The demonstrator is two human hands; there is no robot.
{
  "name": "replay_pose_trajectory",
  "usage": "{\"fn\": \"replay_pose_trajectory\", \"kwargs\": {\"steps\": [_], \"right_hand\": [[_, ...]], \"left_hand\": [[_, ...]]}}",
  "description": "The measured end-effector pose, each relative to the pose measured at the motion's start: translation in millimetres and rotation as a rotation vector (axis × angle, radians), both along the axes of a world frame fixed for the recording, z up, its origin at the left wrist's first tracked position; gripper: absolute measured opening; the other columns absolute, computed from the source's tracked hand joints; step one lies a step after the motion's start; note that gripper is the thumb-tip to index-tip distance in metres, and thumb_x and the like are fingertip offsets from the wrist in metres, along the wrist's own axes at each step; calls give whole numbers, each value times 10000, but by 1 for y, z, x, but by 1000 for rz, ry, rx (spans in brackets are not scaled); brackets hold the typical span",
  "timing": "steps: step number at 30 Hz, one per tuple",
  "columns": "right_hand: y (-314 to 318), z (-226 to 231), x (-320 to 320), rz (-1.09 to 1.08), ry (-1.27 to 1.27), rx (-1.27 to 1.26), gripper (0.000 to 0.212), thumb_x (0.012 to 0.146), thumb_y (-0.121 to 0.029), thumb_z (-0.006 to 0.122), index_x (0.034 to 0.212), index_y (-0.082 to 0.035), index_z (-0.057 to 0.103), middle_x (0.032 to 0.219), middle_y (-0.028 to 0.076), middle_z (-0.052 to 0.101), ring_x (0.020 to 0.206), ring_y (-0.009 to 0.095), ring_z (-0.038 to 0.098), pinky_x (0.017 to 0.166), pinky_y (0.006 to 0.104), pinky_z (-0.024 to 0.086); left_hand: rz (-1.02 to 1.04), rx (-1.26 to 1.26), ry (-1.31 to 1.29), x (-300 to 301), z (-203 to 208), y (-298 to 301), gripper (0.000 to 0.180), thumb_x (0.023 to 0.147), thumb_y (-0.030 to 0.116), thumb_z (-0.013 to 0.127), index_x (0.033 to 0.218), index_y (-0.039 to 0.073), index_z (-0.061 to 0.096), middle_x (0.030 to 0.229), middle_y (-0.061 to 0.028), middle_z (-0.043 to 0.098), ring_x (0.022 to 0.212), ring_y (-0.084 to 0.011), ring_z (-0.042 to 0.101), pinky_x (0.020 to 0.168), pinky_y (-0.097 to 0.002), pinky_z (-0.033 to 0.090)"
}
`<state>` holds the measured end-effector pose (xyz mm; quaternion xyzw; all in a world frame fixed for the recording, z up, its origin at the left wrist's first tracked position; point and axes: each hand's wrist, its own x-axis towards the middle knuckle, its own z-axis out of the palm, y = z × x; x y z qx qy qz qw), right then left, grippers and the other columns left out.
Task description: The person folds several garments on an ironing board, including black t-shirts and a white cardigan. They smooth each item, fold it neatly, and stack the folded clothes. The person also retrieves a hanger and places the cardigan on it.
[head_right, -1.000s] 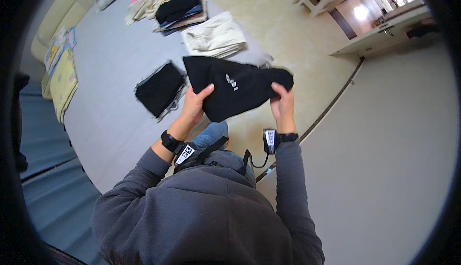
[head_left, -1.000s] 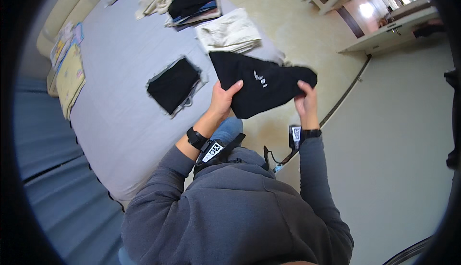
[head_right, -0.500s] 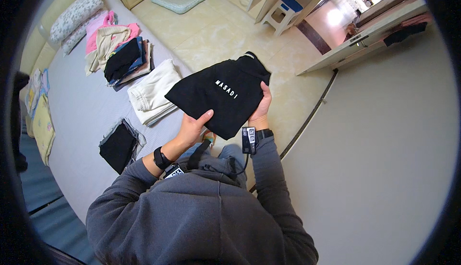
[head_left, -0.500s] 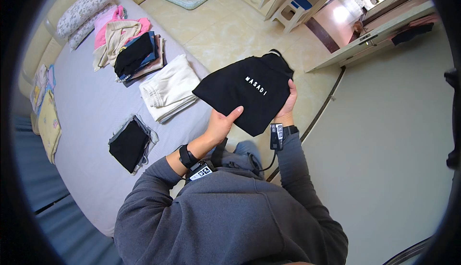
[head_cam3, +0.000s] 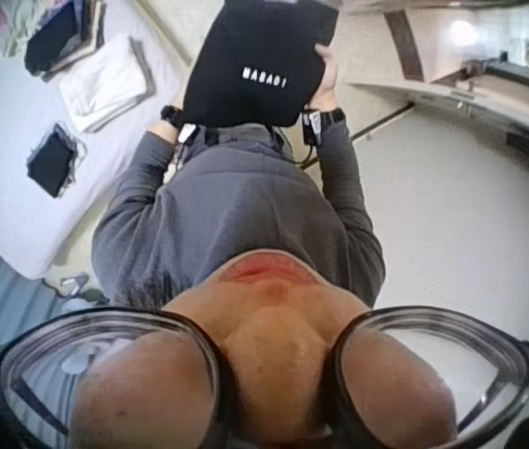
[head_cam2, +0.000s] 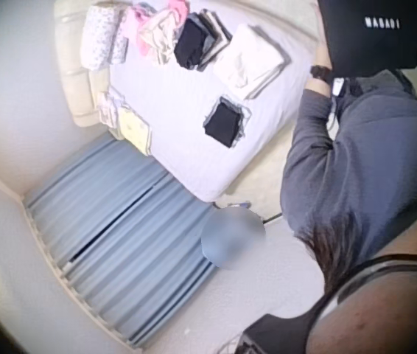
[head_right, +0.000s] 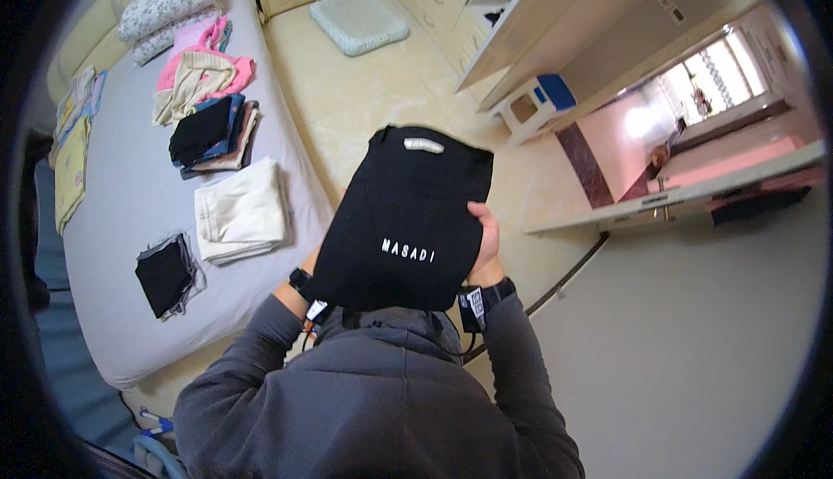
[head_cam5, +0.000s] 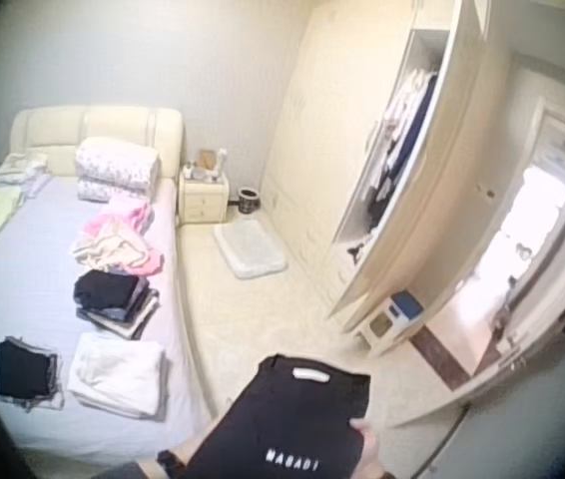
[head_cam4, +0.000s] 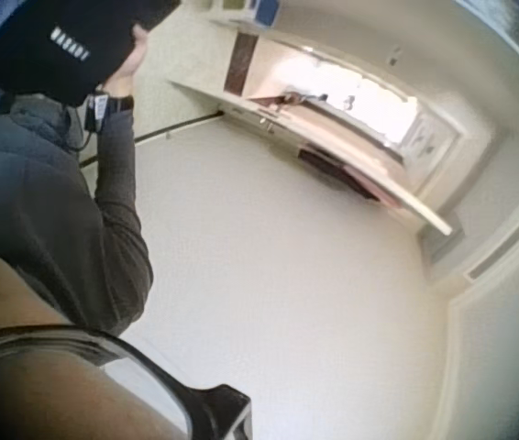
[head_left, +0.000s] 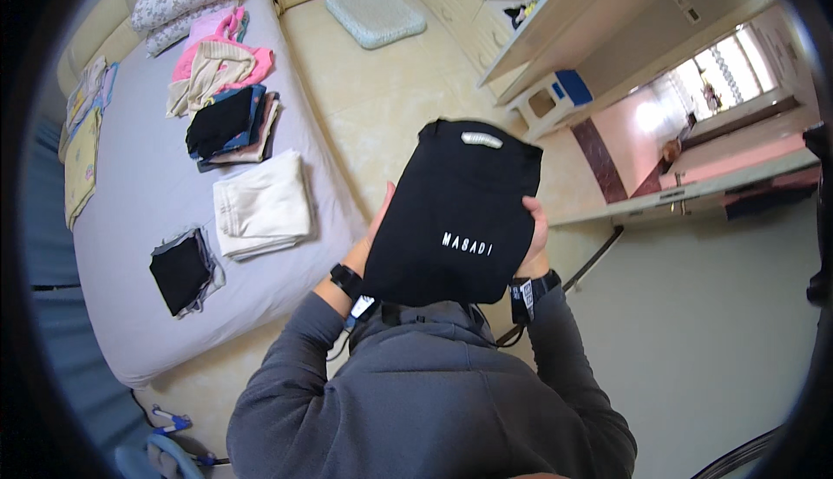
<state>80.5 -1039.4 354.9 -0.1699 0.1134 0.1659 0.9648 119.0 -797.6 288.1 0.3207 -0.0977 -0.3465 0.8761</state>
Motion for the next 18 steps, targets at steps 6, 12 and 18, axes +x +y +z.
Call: {"fn": "replay_pose_trajectory", "kwargs": {"steps": [6, 12, 18], "right_hand": [[-83, -22, 61, 240, 165, -102, 482, 866, -268, 443, 1214, 57, 520, 1171, 197, 597, 1044, 326, 591, 975, 400, 432], [-96, -58, 152, 405, 184, -158, 480, 858, -256, 463, 1212, 66, 510, 1150, 202, 603, 1006, 303, 613, 941, 386, 462], [-79, -78, 259, 510, 115, -173, 493, 823, -192, 502, 1237, 74, 475, 1172, 198, 589, 1025, 294, 606, 945, 394, 462]], "left_hand": [[-129, -87, 553, 34, -13, -45, 659, 905, 474, 516, 1342, -2, 389, 1265, -175, 530, 1113, -264, 563, 951, -381, 468], [84, 217, 411, 67, -21, -52, 422, 815, 19, 634, 1212, -35, 503, 1088, -141, 622, 940, -232, 642, 833, -341, 539], [231, 193, 426, 161, -20, -32, 405, 812, -9, 617, 1200, -48, 511, 1081, -150, 624, 943, -239, 643, 822, -350, 545]]}}
